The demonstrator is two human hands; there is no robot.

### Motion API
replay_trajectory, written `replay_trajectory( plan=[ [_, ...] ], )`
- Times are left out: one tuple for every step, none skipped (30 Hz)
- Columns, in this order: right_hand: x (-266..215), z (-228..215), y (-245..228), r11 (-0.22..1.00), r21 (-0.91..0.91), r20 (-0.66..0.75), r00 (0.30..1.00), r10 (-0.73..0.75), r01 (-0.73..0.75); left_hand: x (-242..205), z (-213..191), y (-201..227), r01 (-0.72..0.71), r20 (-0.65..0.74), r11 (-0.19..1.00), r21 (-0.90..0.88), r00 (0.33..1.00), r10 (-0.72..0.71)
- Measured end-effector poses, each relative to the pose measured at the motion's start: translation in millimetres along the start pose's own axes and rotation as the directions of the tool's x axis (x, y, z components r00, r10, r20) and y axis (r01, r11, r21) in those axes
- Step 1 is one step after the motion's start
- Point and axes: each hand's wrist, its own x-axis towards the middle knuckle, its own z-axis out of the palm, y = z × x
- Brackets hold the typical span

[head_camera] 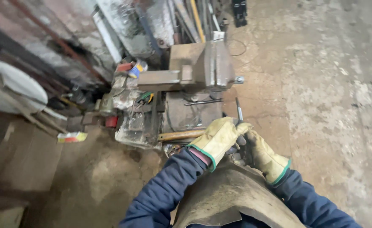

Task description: The person picks up two metal rods and a hammer, then moves to a bench vise. They secure one rod in the vise and repeatedly strike it with the hammer to straighten or shape it. The person adjusts the rod's position in the vise and continues hammering until the clip ends.

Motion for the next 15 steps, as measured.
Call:
replay_trajectory(
  plan=[
    [0.4, -7.4, 5.8, 0.998, 0.054, 0.062, 0.997, -0.037, 0.034, -0.7, 1.7, 0.2, -0.014, -0.017, 1.0, -0.004, 1.0, 0.014],
    [-0.1, -14.2, 12.2, 0.992, 0.108, 0.126, 0.989, -0.072, 0.059, -3.0, 3.7, -0.2, -0.026, -0.038, 1.0, -0.012, 0.999, 0.026],
    [-3.4, -14.3, 13.7, 0.99, 0.12, 0.112, 0.99, -0.084, 0.07, -2.4, 6.2, -0.2, -0.023, -0.021, 1.0, 0.0, 1.0, 0.023],
    [-5.4, -14.4, 14.8, 0.989, 0.144, 0.1, 0.993, -0.057, 0.043, -2.1, 8.2, -1.1, -0.018, -0.015, 1.0, -0.019, 1.0, 0.018],
    [-7.2, -14.3, 16.1, 0.986, 0.169, 0.09, 0.995, -0.031, 0.015, -2.1, 9.8, -2.3, -0.013, -0.008, 0.999, -0.037, 1.0, 0.012],
    [-10.5, -12.5, 15.4, 0.985, 0.173, 0.086, 0.996, -0.032, 0.017, -1.7, 10.9, -3.3, -0.01, -0.004, 0.999, -0.035, 1.0, 0.01],
    [-14.0, -10.6, 14.5, 0.986, 0.165, 0.057, 0.998, -0.039, 0.029, -1.4, 12.0, -4.3, -0.04, 0.001, 0.999, 0.036, 0.999, 0.04],
    [-17.4, -9.4, 12.8, 0.987, 0.155, 0.029, 0.999, -0.042, 0.037, -0.9, 13.6, -4.9, -0.07, 0.005, 0.992, 0.104, 0.998, 0.07],
    [-19.1, -10.6, 14.5, 0.987, 0.158, 0.027, 0.999, -0.042, 0.037, -3.1, 14.9, -4.3, -0.068, 0.007, 0.992, 0.104, 0.998, 0.068],
    [-19.6, -10.4, 16.9, 0.986, 0.157, 0.032, 0.997, -0.067, 0.061, -6.2, 14.4, -4.7, -0.1, -0.004, 0.983, 0.156, 0.995, 0.102],
    [-19.8, -9.8, 19.2, 0.984, 0.156, 0.036, 0.995, -0.092, 0.086, -9.4, 13.5, -5.0, -0.131, -0.014, 0.969, 0.208, 0.99, 0.137],
    [-19.5, -10.9, 19.2, 0.985, 0.155, 0.039, 0.995, -0.089, 0.082, -10.5, 13.7, -5.6, -0.13, -0.017, 0.97, 0.206, 0.991, 0.136],
    [-19.1, -12.1, 19.0, 0.986, 0.139, 0.044, 0.994, -0.096, 0.089, -11.5, 14.0, -6.0, -0.143, -0.021, 0.964, 0.223, 0.988, 0.152],
    [-18.2, -12.5, 19.0, 0.988, 0.123, 0.051, 0.993, -0.102, 0.095, -13.2, 13.6, -6.8, -0.157, -0.026, 0.958, 0.239, 0.985, 0.168],
    [-9.7, -23.3, 23.7, 0.989, 0.12, 0.056, 0.994, -0.098, 0.091, -10.1, 13.7, -14.2, -0.155, -0.032, 0.959, 0.237, 0.985, 0.167]
  ],
)
